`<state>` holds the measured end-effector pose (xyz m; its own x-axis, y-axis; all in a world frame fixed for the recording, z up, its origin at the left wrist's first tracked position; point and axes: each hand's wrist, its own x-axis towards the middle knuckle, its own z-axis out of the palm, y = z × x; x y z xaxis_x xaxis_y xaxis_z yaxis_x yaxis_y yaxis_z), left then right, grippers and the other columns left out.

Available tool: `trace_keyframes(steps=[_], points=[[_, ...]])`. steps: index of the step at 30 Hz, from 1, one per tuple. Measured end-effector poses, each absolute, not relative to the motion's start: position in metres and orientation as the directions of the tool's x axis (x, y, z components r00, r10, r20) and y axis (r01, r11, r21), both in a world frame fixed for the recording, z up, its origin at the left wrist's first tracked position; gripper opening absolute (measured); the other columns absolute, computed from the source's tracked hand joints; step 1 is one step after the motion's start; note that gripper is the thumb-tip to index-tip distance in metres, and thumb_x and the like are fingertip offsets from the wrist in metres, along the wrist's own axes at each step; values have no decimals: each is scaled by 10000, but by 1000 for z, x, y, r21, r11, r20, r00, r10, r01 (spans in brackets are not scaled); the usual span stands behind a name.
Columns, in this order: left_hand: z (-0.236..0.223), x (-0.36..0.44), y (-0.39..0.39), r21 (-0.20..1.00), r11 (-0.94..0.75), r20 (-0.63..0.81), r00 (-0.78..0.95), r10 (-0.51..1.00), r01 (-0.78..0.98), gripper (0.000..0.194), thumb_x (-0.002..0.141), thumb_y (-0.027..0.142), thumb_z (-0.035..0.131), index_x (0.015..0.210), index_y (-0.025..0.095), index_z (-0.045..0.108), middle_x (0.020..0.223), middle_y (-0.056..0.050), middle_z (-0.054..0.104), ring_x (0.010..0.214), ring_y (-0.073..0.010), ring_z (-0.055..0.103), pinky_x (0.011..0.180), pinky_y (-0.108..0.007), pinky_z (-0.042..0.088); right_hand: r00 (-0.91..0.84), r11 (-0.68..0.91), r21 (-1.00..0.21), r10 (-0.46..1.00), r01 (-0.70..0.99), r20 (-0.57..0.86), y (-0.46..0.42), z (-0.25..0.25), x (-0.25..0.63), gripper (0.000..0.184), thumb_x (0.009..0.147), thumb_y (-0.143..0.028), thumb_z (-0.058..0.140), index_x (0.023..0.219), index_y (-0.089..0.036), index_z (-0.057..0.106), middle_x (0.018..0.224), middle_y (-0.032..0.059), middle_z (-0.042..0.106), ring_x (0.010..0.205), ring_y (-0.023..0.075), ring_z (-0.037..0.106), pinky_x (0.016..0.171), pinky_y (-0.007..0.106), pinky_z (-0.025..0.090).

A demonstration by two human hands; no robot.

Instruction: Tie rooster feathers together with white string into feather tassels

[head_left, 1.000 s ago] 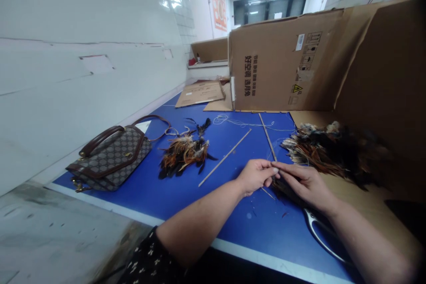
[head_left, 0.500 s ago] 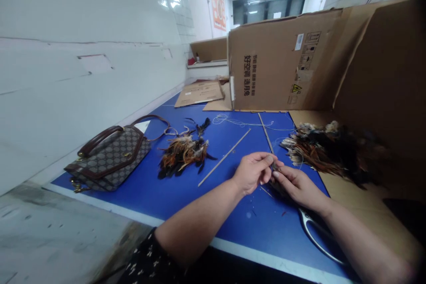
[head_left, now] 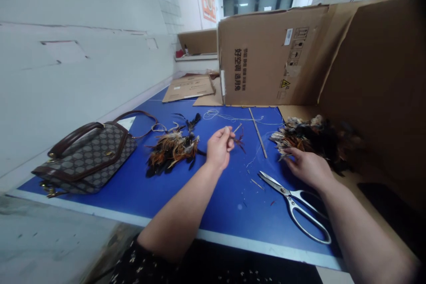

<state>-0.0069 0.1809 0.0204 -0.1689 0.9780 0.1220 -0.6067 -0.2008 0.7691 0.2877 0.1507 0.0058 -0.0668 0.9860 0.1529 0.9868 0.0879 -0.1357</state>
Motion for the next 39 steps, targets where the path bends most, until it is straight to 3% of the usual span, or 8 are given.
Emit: trace_keyframes(steps=[3, 6, 12, 16, 19, 22, 32, 39], points=[[13, 3, 177, 798, -171, 117, -131, 985, -578, 414, 782, 431, 852, 1000, 117, 693, 763, -17, 638, 491, -44, 463, 439, -190, 262, 6, -6, -3, 996, 1000, 86, 157, 4, 296, 384, 973, -465, 486, 1214, -324, 751, 986, 112, 791, 852, 321, 735, 611, 338, 428], [9, 9, 173, 815, -152, 125, -86, 988, -559, 426, 790, 452, 840, 1011, 118, 695, 776, -23, 644, 494, -49, 476, 443, -196, 264, 12, -13, 5, 999, 1000, 45, 161, -1, 297, 389, 981, -442, 476, 1229, -315, 747, 1042, 123, 790, 892, 319, 741, 639, 339, 443], [3, 17, 167, 853, -104, 120, -2, 993, -511, 432, 811, 477, 814, 1026, 118, 709, 785, -27, 642, 506, -56, 494, 454, -208, 277, -58, 58, 13, 997, 998, 46, 161, -5, 290, 337, 981, -388, 451, 998, -232, 750, 870, 131, 768, 738, 283, 713, 590, 321, 401], [-1, 23, 161, 885, -46, 90, 73, 993, -464, 447, 817, 479, 803, 1052, 105, 731, 791, -32, 636, 532, -61, 501, 473, -219, 299, -45, 82, -222, 984, 972, 170, 161, -8, 288, 268, 941, -431, 533, 960, -235, 715, 757, 71, 745, 668, 236, 682, 557, 293, 383], [-7, 33, 157, 908, -2, 64, 134, 989, -420, 475, 806, 480, 807, 1070, 92, 741, 793, -40, 640, 548, -65, 502, 492, -231, 322, 6, 160, -515, 952, 842, 305, 161, -11, 286, 237, 914, -417, 577, 965, -220, 699, 707, 34, 731, 595, 186, 641, 570, 275, 424], [-13, 48, 155, 907, 38, 39, 173, 984, -419, 496, 788, 478, 817, 1072, 79, 742, 802, -47, 642, 564, -76, 518, 507, -241, 346, 38, 224, -677, 936, 701, 349, 160, -14, 282, 254, 915, -427, 585, 951, -201, 697, 681, 27, 714, 538, 157, 584, 541, 262, 421], [-31, 84, 161, 887, 129, -22, 239, 971, -443, 491, 724, 463, 853, 997, 71, 736, 717, -25, 607, 543, -75, 493, 502, -235, 320, 31, 264, -719, 929, 643, 368, 156, -16, 273, 326, 939, -479, 579, 971, -178, 700, 660, 23, 678, 501, 135, 489, 501, 257, 374], [-34, 89, 158, 909, 101, -10, 221, 975, -404, 534, 719, 496, 852, 1033, 83, 724, 714, -11, 611, 536, -75, 494, 505, -233, 340, -14, 305, -742, 929, 597, 370, 151, -12, 267, 329, 951, -489, 582, 963, -181, 699, 696, 33, 689, 554, 149, 525, 539, 258, 389]])
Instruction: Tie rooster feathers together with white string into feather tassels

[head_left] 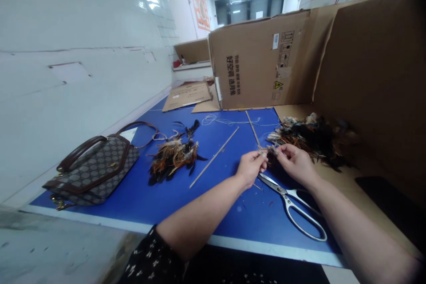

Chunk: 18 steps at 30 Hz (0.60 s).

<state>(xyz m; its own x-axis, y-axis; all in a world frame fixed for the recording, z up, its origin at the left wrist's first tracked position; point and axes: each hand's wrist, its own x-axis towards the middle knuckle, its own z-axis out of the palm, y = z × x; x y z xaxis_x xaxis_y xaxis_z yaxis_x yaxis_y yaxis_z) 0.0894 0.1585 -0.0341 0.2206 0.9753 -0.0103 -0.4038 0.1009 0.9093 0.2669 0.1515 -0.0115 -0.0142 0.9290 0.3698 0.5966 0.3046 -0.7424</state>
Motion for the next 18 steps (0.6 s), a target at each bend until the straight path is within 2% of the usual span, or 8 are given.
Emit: trace_keyframes(steps=[4, 8, 13, 18], points=[[-34, 95, 161, 924, 84, 9, 240, 971, -373, 558, 728, 505, 848, 1076, 86, 731, 640, 20, 568, 543, -76, 479, 526, -232, 354, -86, 338, -688, 924, 643, 373, 147, -8, 262, 337, 955, -503, 577, 941, -188, 694, 632, 8, 653, 533, 146, 505, 538, 258, 372], [-34, 98, 163, 909, 98, 12, 260, 966, -405, 651, 715, 512, 862, 1190, 91, 717, 672, 19, 579, 566, -79, 492, 541, -236, 359, -151, 370, -651, 918, 664, 367, 145, -6, 259, 356, 973, -509, 542, 898, -193, 689, 672, 26, 691, 563, 155, 542, 570, 262, 412], [-31, 94, 163, 907, 66, 67, 298, 952, -416, 607, 726, 477, 868, 1189, 107, 738, 756, -11, 630, 600, -76, 510, 573, -242, 380, -154, 371, -655, 918, 658, 366, 146, -6, 259, 350, 958, -515, 543, 919, -205, 702, 705, 51, 722, 611, 187, 595, 595, 276, 460], [-31, 90, 162, 944, 4, 94, 278, 956, -331, 539, 788, 494, 815, 1156, 103, 762, 645, 4, 597, 559, -77, 481, 570, -242, 372, -183, 394, -671, 913, 628, 364, 145, -4, 262, 319, 959, -464, 543, 912, -192, 703, 675, 22, 676, 576, 160, 547, 575, 266, 420]])
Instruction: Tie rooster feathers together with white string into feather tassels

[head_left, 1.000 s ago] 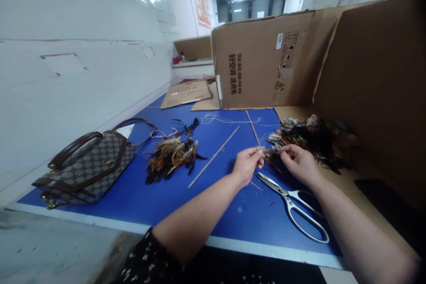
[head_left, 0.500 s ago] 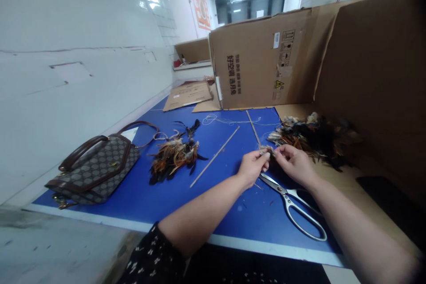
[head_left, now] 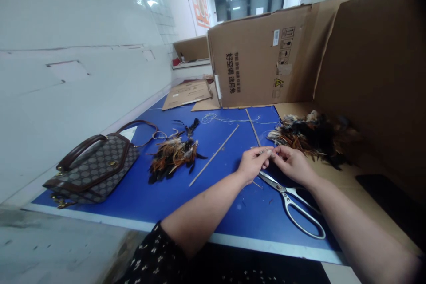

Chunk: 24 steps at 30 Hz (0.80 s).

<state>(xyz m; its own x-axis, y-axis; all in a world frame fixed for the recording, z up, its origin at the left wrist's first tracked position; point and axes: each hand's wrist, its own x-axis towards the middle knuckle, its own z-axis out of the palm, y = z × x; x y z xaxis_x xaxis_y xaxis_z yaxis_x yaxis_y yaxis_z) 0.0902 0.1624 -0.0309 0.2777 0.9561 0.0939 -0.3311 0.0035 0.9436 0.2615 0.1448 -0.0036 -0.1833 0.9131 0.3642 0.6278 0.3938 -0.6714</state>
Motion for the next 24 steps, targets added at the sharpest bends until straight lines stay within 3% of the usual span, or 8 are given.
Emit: trace_keyframes(steps=[3, 6, 8, 10, 12, 18, 21, 24], points=[[-31, 88, 164, 920, 10, 105, 269, 957, -393, 505, 801, 514, 799, 1100, 108, 768, 658, 2, 587, 568, -80, 486, 556, -239, 357, -204, 394, -673, 916, 626, 347, 143, -1, 264, 346, 923, -395, 562, 1156, -174, 689, 609, -19, 605, 541, 153, 519, 556, 263, 404], [-28, 86, 164, 897, 49, 94, 298, 950, -439, 505, 776, 509, 826, 1067, 100, 765, 694, -4, 595, 577, -79, 495, 551, -240, 348, -300, 411, -588, 911, 696, 282, 142, -2, 266, 582, 854, -326, 598, 1413, -170, 559, 613, -37, 614, 541, 166, 552, 551, 260, 395], [-24, 85, 162, 885, 83, 92, 346, 934, -458, 502, 762, 495, 844, 1048, 90, 765, 703, -9, 597, 576, -77, 495, 546, -240, 333, -344, 424, -489, 905, 762, 249, 143, -5, 265, 472, 867, -332, 586, 1318, -202, 636, 662, -11, 672, 582, 179, 602, 571, 263, 394], [-18, 83, 159, 871, 111, 92, 381, 920, -478, 485, 755, 472, 859, 1030, 83, 767, 709, -16, 598, 572, -75, 498, 543, -241, 322, -352, 424, -407, 904, 809, 242, 144, -7, 263, 276, 926, -354, 533, 1076, -232, 731, 735, 24, 731, 641, 190, 652, 601, 267, 398], [-11, 77, 156, 858, 120, 92, 379, 921, -500, 457, 753, 447, 869, 1007, 80, 768, 721, -24, 605, 570, -73, 502, 545, -243, 322, -326, 398, -332, 911, 855, 251, 146, -7, 264, 288, 972, -366, 484, 971, -255, 750, 824, 42, 776, 708, 202, 694, 618, 270, 400], [10, 35, 162, 825, 22, 112, 201, 973, -565, 409, 751, 404, 884, 977, 88, 760, 726, -33, 613, 565, -69, 499, 528, -227, 319, 30, 7, -135, 962, 991, 270, 156, 0, 291, 403, 1006, -473, 433, 1151, -294, 763, 924, 100, 802, 767, 275, 731, 586, 313, 399], [16, 14, 171, 818, -51, 128, 96, 987, -573, 407, 748, 392, 887, 994, 94, 761, 752, -28, 613, 556, -51, 481, 514, -212, 304, 162, -128, -144, 952, 981, 259, 158, 7, 306, 456, 961, -490, 493, 1273, -253, 727, 889, 137, 794, 758, 320, 729, 558, 335, 401], [18, 3, 177, 818, -87, 143, 55, 988, -568, 405, 747, 385, 888, 997, 90, 767, 763, -28, 614, 549, -43, 469, 507, -210, 299, 143, -83, -221, 952, 972, 269, 155, 16, 307, 614, 893, -460, 590, 1470, -251, 589, 880, 114, 794, 779, 333, 730, 544, 332, 403]])
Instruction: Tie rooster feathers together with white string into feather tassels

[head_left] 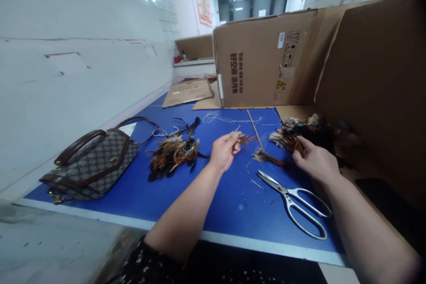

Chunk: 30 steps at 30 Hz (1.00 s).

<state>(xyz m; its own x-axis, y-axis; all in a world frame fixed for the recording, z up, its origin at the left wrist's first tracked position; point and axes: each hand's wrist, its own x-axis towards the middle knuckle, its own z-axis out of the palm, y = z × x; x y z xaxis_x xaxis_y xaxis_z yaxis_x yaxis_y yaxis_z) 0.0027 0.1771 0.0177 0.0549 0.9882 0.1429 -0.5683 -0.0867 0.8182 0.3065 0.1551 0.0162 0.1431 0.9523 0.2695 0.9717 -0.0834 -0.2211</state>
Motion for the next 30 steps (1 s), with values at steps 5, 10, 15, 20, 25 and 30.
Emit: trace_keyframes(steps=[5, 10, 15, 20, 25, 30], points=[[17, 3, 176, 812, -79, 170, 105, 980, -579, 393, 767, 389, 870, 1002, 90, 773, 754, -30, 611, 555, -53, 474, 510, -218, 301, 121, -6, -386, 954, 922, 274, 146, 32, 299, 502, 895, -519, 611, 1328, -289, 717, 770, 63, 771, 719, 293, 721, 524, 330, 418], [18, 7, 172, 857, -76, 163, 128, 978, -510, 416, 774, 444, 853, 1003, 104, 785, 714, -30, 613, 545, -61, 462, 499, -221, 267, 95, 119, -592, 943, 797, 318, 135, 56, 281, 465, 888, -622, 625, 1038, -230, 825, 761, 85, 768, 680, 267, 707, 574, 341, 494], [22, 7, 162, 932, -186, 236, 129, 963, -311, 453, 820, 514, 788, 1043, 120, 805, 653, -21, 598, 568, -81, 461, 518, -225, 291, -232, 399, -658, 915, 639, 329, 134, 81, 219, 567, 883, -625, 654, 1203, -171, 768, 639, 32, 667, 563, 185, 585, 521, 291, 439], [24, 2, 164, 911, -216, 270, 111, 956, -352, 427, 840, 483, 778, 1044, 109, 804, 743, -37, 623, 579, -71, 473, 523, -229, 299, -334, 505, -671, 863, 542, 380, 157, 75, 180, 444, 926, -571, 616, 965, -161, 783, 632, 22, 637, 555, 146, 526, 518, 255, 403], [26, -4, 174, 841, -164, 229, 65, 971, -516, 409, 808, 433, 823, 1041, 98, 788, 745, -19, 589, 556, -56, 471, 515, -226, 281, -266, 457, -722, 889, 519, 372, 175, 47, 193, 400, 941, -550, 599, 869, -175, 719, 642, 15, 641, 546, 141, 514, 509, 245, 398], [23, -4, 179, 809, -157, 202, 16, 979, -566, 397, 777, 427, 847, 977, 92, 777, 740, -15, 587, 538, -54, 476, 492, -224, 266, -383, 454, -682, 884, 573, 267, 175, 20, 215, 372, 929, -522, 603, 918, -186, 763, 738, 42, 727, 630, 184, 616, 590, 274, 469]])
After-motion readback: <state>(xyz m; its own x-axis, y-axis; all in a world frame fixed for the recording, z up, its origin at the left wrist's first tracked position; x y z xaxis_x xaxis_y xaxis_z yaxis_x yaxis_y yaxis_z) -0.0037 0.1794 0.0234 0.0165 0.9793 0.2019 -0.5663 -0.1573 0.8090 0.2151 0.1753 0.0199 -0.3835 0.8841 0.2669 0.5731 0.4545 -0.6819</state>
